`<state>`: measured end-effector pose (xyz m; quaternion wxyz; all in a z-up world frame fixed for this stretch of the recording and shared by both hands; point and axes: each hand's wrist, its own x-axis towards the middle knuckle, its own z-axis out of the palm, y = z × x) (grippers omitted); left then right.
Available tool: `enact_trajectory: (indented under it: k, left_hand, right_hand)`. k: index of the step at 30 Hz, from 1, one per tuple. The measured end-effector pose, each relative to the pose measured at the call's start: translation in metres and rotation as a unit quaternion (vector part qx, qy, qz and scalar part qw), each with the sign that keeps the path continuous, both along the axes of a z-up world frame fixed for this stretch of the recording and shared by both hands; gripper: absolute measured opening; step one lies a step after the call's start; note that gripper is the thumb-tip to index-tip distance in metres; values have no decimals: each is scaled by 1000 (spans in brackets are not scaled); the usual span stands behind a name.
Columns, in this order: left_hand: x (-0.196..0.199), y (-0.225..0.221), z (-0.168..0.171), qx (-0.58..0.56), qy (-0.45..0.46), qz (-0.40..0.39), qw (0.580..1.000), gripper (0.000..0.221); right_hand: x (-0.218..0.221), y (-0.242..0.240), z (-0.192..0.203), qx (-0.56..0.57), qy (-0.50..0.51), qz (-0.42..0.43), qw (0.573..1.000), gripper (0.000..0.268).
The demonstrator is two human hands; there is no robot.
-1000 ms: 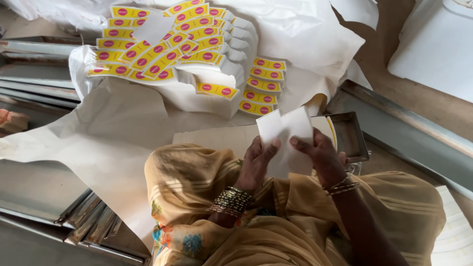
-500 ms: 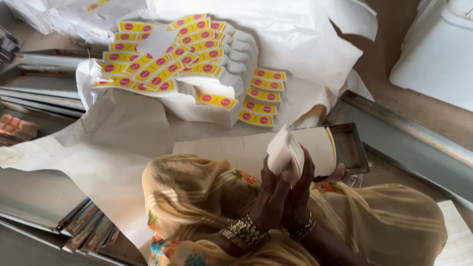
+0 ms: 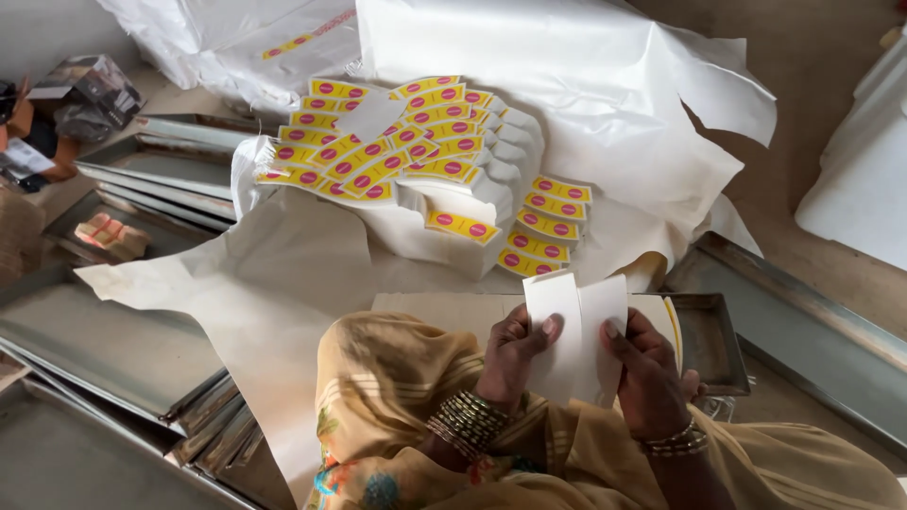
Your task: Manually stacking paper labels and placing them into metal storage containers.
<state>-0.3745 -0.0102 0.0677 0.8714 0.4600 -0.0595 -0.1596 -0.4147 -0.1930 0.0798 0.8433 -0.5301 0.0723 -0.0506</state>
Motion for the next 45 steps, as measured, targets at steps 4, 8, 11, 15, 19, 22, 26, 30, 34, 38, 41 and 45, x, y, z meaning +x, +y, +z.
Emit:
enact_trajectory:
  k: [4, 8, 11, 15, 19, 22, 26, 30, 34, 38, 41, 45]
  left_hand:
    - [-9, 10, 20, -27, 49, -41, 998, 29]
    - [-11, -4, 7, -35, 40, 7, 999, 27]
    - [-12, -16, 4, 33, -54, 95, 993, 28]
    - [-40, -39, 5, 218, -217, 221, 926, 31]
    - [-67, -28, 42, 329, -329, 304, 831, 33]
    - [-48, -23, 12, 149, -187, 231, 943, 35]
    - [-1, 2, -41, 9, -75, 96, 992, 34]
    - [-3, 34, 13, -40, -30, -22, 998, 33]
    - [-15, 33, 43, -92, 33, -33, 995, 31]
    - [3, 64, 39, 29, -21, 231, 972, 18]
    - [44, 91, -16, 76, -66, 299, 949, 11]
    - [38, 25, -52, 84, -31, 101, 991, 22]
  right_hand:
    - [-3, 0, -17, 79, 80, 44, 993, 40]
    - [1, 5, -34, 112, 59, 27, 992, 39]
    - [4, 19, -33, -14, 3, -56, 998, 36]
    - [-13, 56, -8, -394, -115, -230, 882, 43]
    - [-28, 66, -37, -407, -153, -268, 860, 45]
    - [-29, 60, -31, -390, -152, -241, 876, 48]
    - [-13, 36, -2, -197, -17, -63, 978, 33]
    - [-13, 35, 33, 36, -16, 68, 997, 39]
    - [-13, 34, 32, 49, 5, 66, 997, 43]
    - [-12, 8, 21, -76, -24, -25, 996, 36]
    - [-6, -22, 21, -197, 30, -83, 976, 27]
    - [-4, 0, 39, -176, 59, -72, 980, 20]
